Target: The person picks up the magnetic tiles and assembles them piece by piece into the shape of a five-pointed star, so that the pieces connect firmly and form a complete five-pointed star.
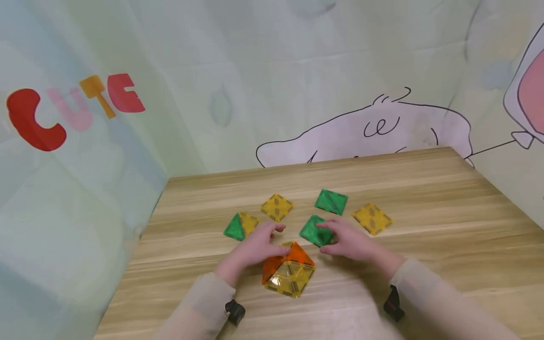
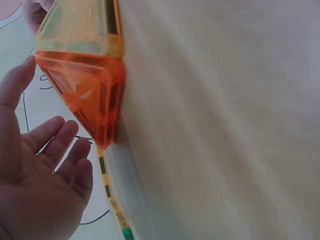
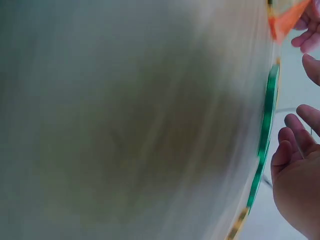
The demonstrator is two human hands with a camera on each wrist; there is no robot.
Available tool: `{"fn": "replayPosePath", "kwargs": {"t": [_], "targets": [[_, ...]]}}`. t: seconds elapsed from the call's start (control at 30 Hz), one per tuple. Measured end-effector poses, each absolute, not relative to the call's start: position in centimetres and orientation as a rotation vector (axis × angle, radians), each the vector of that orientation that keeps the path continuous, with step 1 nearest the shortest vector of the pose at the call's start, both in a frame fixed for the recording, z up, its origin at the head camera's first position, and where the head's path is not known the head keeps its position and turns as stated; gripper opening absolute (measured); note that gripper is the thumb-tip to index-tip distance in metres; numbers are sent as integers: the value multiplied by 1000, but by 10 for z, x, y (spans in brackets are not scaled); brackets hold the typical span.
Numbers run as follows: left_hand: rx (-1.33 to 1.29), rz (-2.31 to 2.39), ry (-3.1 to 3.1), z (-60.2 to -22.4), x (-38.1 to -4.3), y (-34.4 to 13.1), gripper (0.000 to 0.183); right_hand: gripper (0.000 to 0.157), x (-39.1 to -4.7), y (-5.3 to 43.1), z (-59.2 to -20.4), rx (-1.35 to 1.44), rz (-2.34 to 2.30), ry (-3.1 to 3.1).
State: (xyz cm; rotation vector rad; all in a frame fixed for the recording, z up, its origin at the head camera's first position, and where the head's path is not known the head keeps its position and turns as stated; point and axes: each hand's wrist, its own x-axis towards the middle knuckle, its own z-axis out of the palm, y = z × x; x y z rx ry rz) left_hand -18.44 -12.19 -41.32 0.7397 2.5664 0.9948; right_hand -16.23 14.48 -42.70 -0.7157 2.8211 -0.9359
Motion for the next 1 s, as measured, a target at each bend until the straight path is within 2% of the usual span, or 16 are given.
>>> {"fn": "replayPosePath", "kwargs": {"t": [0.5, 1.0], "targets": [[777, 767, 2552, -402, -211, -82, 60, 73, -179, 170, -427, -666, -790, 2860], [794, 488, 2570, -407, -224, -69, 68, 70, -192, 165, -425, -676, -678, 2824]]}}
